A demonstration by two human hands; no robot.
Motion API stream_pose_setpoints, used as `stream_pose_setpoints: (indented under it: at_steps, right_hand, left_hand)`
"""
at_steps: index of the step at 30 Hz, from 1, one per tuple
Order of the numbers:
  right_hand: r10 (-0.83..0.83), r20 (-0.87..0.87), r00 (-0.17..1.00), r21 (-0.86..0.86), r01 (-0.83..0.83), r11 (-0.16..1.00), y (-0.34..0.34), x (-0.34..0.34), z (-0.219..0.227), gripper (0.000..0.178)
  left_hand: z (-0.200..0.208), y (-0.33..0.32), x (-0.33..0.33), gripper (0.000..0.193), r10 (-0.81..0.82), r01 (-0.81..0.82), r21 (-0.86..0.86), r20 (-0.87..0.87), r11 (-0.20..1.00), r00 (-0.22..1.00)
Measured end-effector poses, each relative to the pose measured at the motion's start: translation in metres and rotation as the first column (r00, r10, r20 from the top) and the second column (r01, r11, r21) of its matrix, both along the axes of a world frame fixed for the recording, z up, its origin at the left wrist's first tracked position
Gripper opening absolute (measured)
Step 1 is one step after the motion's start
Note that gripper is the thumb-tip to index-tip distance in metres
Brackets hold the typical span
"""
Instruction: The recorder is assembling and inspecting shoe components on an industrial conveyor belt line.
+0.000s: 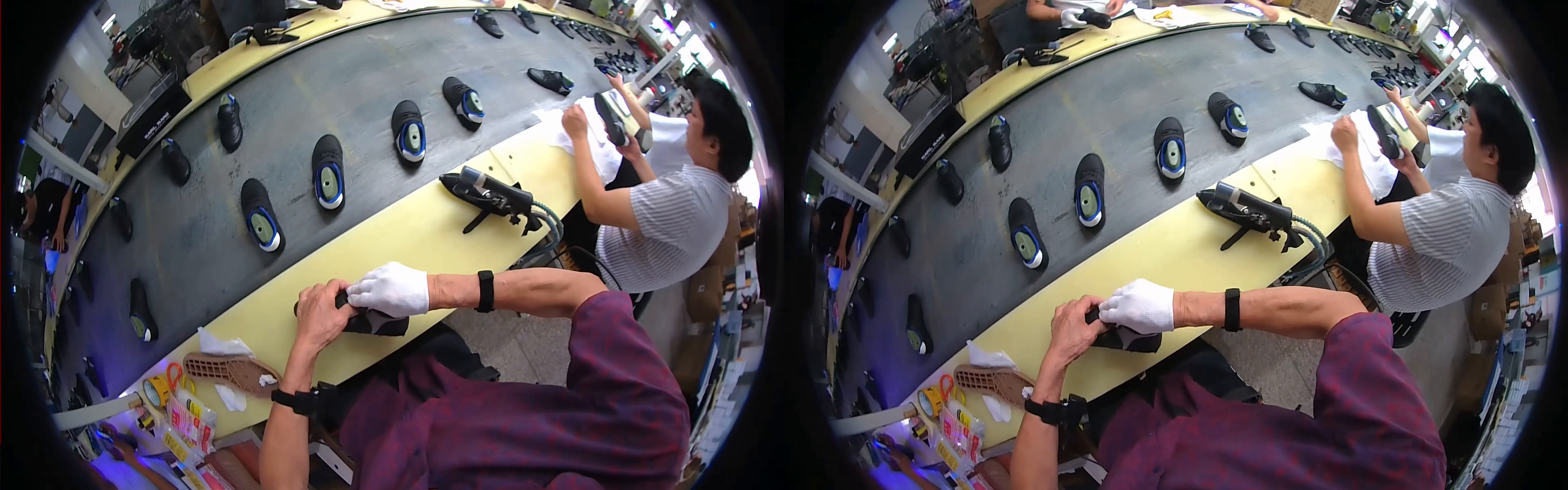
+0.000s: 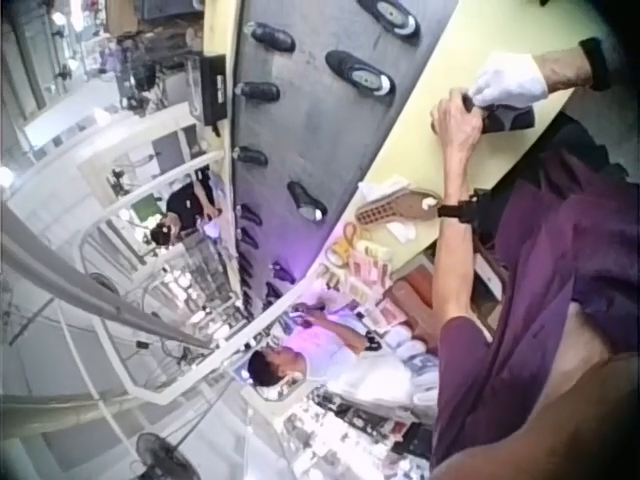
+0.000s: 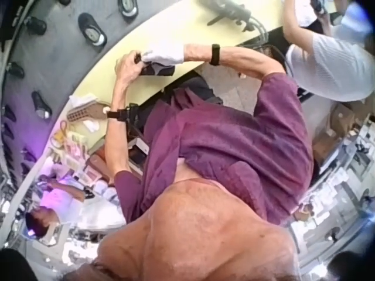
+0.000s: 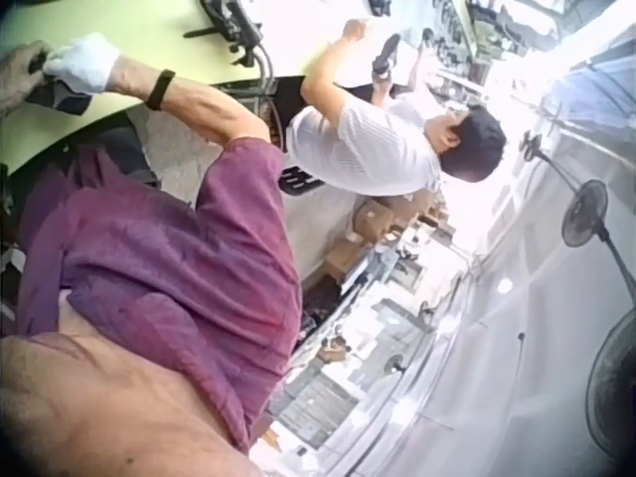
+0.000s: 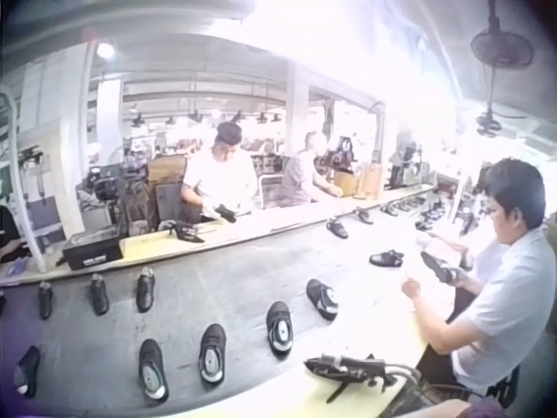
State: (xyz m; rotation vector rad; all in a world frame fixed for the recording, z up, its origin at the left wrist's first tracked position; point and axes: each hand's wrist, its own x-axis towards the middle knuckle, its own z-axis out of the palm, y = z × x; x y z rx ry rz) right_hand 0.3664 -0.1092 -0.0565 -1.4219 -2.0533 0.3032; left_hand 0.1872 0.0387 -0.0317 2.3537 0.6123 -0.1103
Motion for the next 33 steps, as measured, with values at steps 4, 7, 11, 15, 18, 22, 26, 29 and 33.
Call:
stream_pose_setpoints:
  at_steps: [4,7,11,15,18,22,26,29,33]
  right_hand:
    - [-0.014,0.064,0.998,0.025,0.013,1.0,-0.005,-0.002,0.004,0.03]
    - [-0.035,0.177,0.984,-0.115,0.056,0.992,-0.015,-0.008,0.012,0.037]
    - [-0.203,0.26,0.944,0.001,0.21,0.978,-0.025,-0.04,0.01,0.053]
    - [-0.109,0.235,0.966,-0.059,0.126,0.99,-0.027,-0.036,0.017,0.054]
    - [-0.263,-0.04,0.964,-0.204,0.25,0.947,-0.02,-0.026,0.012,0.053]
    - [-0.229,-0.218,0.949,-0.699,0.011,0.715,-0.014,-0.049,-0.003,0.087]
    - [-0.322,-0.097,0.942,-0.706,0.163,0.689,-0.016,-0.059,-0.01,0.088]
    - [-0.464,-0.112,0.879,-0.677,0.274,0.683,-0.031,-0.07,-0.004,0.088]
    - [-0.595,-0.116,0.795,-0.563,0.441,0.699,-0.039,-0.114,-0.016,0.066]
  left_hand:
    - [-0.003,0.011,-0.006,0.045,-0.057,0.07,-0.076,0.166,0.995,0.984]
    - [-0.005,0.007,-0.006,0.044,-0.104,0.106,0.005,0.196,0.994,0.975]
    - [-0.011,0.003,-0.018,0.044,-0.087,0.081,0.031,0.258,0.996,0.962]
    - [-0.015,-0.015,-0.031,0.045,-0.094,0.053,0.143,0.297,0.988,0.95]
    - [-0.013,-0.033,-0.055,0.064,-0.187,0.111,0.244,0.314,0.963,0.931]
    - [-0.048,-0.045,-0.099,0.078,-0.243,0.121,0.321,0.376,0.939,0.894]
    - [-0.024,-0.086,-0.106,0.076,0.156,-0.259,0.303,0.326,0.917,0.933]
    - [-0.024,-0.114,-0.124,0.076,0.528,-0.459,-0.332,0.156,0.824,0.835]
    - [-0.033,-0.124,-0.115,0.078,0.621,-0.526,-0.409,0.137,0.745,0.772]
